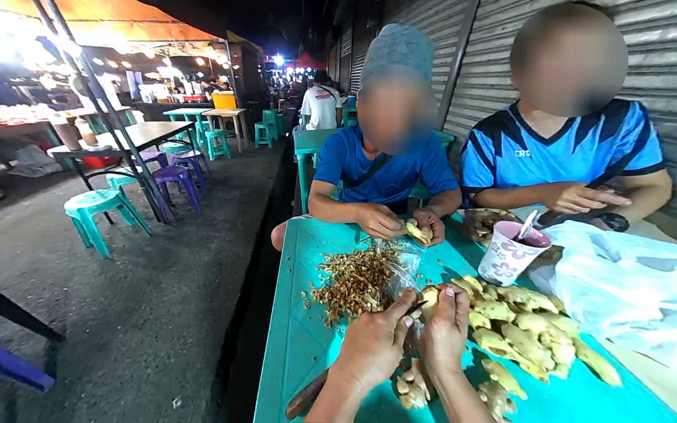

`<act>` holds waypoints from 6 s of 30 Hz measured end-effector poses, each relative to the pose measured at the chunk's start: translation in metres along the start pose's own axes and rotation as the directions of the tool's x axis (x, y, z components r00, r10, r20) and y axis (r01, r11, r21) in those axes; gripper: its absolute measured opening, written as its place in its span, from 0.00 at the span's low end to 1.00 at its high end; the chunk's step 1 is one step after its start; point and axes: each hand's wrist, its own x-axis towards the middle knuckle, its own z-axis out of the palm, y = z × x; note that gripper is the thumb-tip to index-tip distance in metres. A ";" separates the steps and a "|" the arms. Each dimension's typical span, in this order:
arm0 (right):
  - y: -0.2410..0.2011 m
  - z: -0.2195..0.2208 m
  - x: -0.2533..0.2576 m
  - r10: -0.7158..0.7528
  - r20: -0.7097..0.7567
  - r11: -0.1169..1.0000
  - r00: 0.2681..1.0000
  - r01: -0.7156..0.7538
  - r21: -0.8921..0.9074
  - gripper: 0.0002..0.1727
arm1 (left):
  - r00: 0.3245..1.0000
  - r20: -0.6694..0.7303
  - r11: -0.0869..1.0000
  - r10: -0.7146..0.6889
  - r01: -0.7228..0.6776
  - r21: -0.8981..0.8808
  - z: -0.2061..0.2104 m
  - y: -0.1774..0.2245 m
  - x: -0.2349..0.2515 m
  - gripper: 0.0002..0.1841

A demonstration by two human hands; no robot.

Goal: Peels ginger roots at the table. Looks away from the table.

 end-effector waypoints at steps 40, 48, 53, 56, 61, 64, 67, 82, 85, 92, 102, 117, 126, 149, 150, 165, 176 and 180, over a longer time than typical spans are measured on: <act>-0.013 -0.004 0.015 0.682 0.247 0.523 0.688 -0.695 0.493 0.13 | 0.973 -0.177 0.986 -0.149 0.159 0.044 -0.011 -0.010 0.001 0.26; -0.021 -0.003 0.005 0.712 0.452 0.459 0.537 -0.843 0.279 0.15 | 0.984 -0.151 0.994 -0.098 0.090 -0.059 -0.014 -0.016 0.002 0.26; -0.017 -0.006 0.008 0.652 0.413 0.654 0.636 -0.747 0.117 0.11 | 0.996 -0.081 0.986 -0.046 0.032 -0.165 -0.016 -0.013 0.001 0.27; -0.021 -0.005 0.010 0.667 0.358 0.674 0.654 -0.734 0.086 0.14 | 1.000 -0.005 0.981 -0.022 0.021 -0.195 -0.013 -0.008 0.000 0.27; -0.022 -0.001 0.009 0.705 0.287 0.645 0.649 -0.754 0.123 0.27 | 0.999 0.016 0.992 -0.046 0.048 -0.115 0.000 0.000 0.000 0.28; -0.022 -0.001 0.009 0.695 0.307 0.641 0.650 -0.754 0.145 0.34 | 0.998 0.024 0.997 -0.065 0.066 -0.047 0.001 0.004 0.000 0.28; -0.021 0.000 0.007 0.667 0.309 0.671 0.678 -0.727 0.145 0.34 | 0.994 0.046 0.995 -0.096 0.097 -0.016 0.000 0.007 -0.001 0.29; 0.004 -0.006 0.001 0.211 0.374 0.973 0.903 -0.158 -0.169 0.28 | 0.987 -0.026 0.986 -0.156 0.155 -0.061 0.004 0.010 -0.001 0.28; -0.002 0.008 -0.010 0.346 0.272 0.923 0.898 -0.377 0.071 0.28 | 0.975 -0.096 0.980 -0.201 0.200 -0.018 0.010 0.011 -0.001 0.27; -0.008 0.018 -0.019 0.487 0.165 0.789 0.858 -0.513 0.338 0.30 | 0.976 -0.100 0.981 -0.195 0.193 -0.033 0.011 0.011 -0.002 0.26; -0.014 0.014 -0.008 0.669 0.192 0.717 0.718 -0.692 0.090 0.31 | 0.982 -0.055 0.970 -0.179 0.167 -0.177 0.000 -0.001 0.003 0.26; -0.028 -0.006 0.017 0.761 0.243 0.649 0.601 -0.698 -0.304 0.30 | 0.976 0.013 0.968 -0.216 0.213 0.130 0.002 0.013 0.000 0.29; -0.028 -0.007 0.016 0.741 0.253 0.669 0.622 -0.654 -0.352 0.30 | 0.969 -0.095 0.940 -0.227 0.244 0.239 0.011 0.019 0.000 0.29; -0.031 -0.010 0.021 0.851 0.328 0.418 0.410 -0.907 0.050 0.28 | 0.955 -0.230 0.944 -0.185 0.238 0.229 0.005 0.013 -0.002 0.26; -0.032 -0.011 0.022 0.839 0.325 0.450 0.436 -0.892 0.034 0.28 | 0.959 -0.209 0.931 -0.190 0.244 0.271 0.005 0.011 -0.001 0.26; -0.032 -0.013 0.022 0.840 0.317 0.537 0.441 -0.758 -0.370 0.27 | 0.971 -0.186 0.924 -0.150 0.205 0.323 0.007 0.002 0.005 0.29; -0.033 -0.017 0.027 0.839 0.389 0.478 0.380 -0.857 -0.195 0.30 | 0.973 -0.165 0.923 -0.164 0.210 0.322 -0.005 -0.003 0.002 0.26; -0.035 -0.018 0.029 0.857 0.326 0.486 0.400 -0.837 -0.251 0.25 | 0.985 -0.090 0.922 -0.148 0.170 0.348 -0.002 0.000 0.002 0.27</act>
